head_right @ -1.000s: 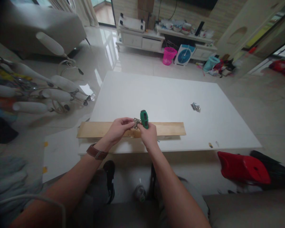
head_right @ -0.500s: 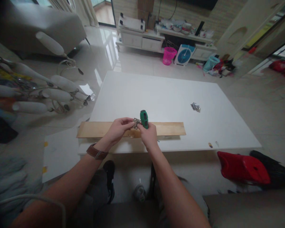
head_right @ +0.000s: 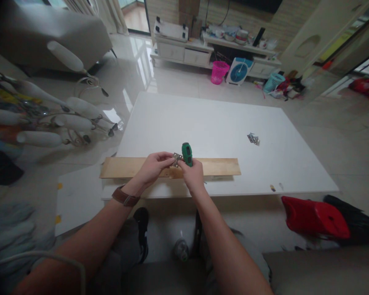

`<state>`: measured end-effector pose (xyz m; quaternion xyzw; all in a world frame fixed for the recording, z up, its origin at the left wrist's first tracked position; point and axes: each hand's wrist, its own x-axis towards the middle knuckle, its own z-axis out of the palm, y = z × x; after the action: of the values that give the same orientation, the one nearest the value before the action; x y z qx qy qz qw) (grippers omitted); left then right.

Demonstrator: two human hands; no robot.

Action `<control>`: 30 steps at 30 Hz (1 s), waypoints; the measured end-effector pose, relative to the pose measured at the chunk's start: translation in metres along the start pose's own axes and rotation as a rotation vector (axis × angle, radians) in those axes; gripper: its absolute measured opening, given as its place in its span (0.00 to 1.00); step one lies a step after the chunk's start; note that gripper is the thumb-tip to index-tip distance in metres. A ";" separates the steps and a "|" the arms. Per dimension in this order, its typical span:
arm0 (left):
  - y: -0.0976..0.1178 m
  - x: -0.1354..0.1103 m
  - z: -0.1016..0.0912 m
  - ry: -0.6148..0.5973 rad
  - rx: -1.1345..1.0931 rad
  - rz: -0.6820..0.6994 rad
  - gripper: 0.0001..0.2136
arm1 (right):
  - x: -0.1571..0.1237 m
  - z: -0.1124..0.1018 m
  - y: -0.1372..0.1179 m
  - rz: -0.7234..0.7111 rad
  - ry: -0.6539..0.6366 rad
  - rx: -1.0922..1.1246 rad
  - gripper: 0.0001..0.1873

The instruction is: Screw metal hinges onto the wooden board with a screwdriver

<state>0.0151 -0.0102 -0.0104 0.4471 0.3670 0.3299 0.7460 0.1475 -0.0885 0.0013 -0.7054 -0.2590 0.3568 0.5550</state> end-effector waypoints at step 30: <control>-0.002 0.001 0.000 0.009 -0.028 0.005 0.17 | 0.000 0.000 0.001 0.015 -0.001 0.006 0.21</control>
<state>0.0162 -0.0101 -0.0130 0.4360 0.3644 0.3389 0.7498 0.1479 -0.0889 0.0007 -0.7055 -0.2531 0.3620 0.5542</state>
